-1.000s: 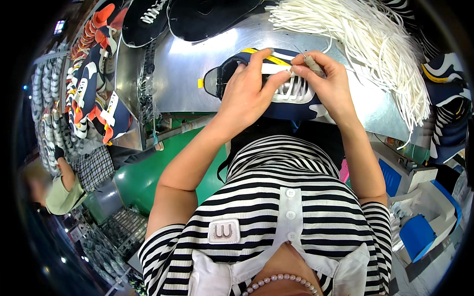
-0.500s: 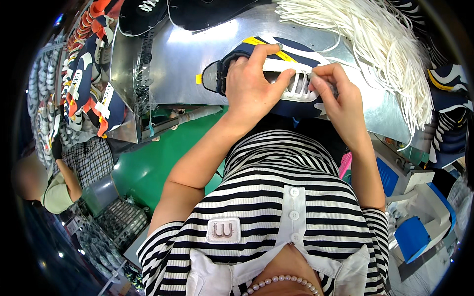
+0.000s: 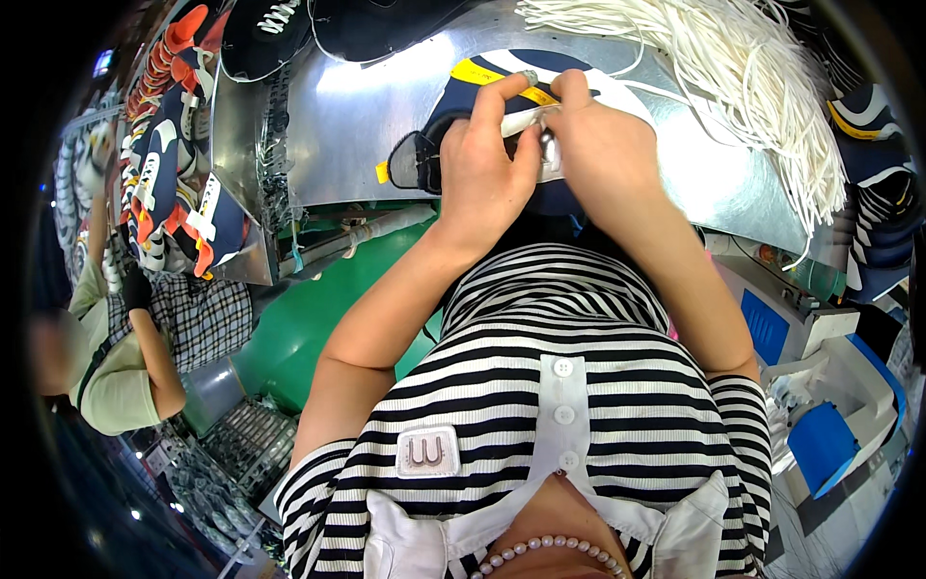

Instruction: The person laces a blue and white sneaker by threading white shoelaces through the eyelets and tying them. The person repeats this process on multiple sneakers, picking up a new shoe and laces from a pile on the table after finishing each one.

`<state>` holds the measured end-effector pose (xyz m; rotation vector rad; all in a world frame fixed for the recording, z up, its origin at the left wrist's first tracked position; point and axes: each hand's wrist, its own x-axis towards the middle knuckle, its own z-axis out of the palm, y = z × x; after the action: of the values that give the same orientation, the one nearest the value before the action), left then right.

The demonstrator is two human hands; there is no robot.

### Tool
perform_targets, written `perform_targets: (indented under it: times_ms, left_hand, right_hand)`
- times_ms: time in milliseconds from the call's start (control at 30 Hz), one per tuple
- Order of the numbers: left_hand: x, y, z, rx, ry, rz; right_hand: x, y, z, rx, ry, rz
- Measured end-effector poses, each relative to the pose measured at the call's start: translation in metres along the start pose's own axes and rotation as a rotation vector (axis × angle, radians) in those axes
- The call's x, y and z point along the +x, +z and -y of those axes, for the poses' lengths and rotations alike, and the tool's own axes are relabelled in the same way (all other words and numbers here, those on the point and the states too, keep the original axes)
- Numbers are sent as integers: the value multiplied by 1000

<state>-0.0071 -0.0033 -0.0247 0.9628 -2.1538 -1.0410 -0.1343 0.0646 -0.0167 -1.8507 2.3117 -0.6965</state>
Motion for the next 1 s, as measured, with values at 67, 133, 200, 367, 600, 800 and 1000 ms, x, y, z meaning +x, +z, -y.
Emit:
perform_targets:
  times_ms: [67, 133, 200, 367, 600, 800, 1000]
  left_hand:
    - [4, -9, 5, -34, -24, 14]
    - [6, -13, 10, -171, -72, 39]
    - [7, -8, 11, -194, -43, 11]
    - [21, 1, 5, 41, -43, -1]
    - [28, -38, -9, -636, -415, 404]
    - [34, -33, -16, -483, -433, 436]
    - [34, -31, -14, -617, -442, 400]
  right_hand:
    - [-7, -24, -10, 206, 40, 55]
    - [-22, -41, -19, 234, 76, -17]
    - [-23, -36, -24, 429, 175, -89]
    - [-18, 6, -30, 475, 292, -245]
    - [-13, 10, -40, 764, 414, -342]
    - [-11, -1, -33, 393, -220, -281]
    - [-15, -13, -23, 678, -151, -263]
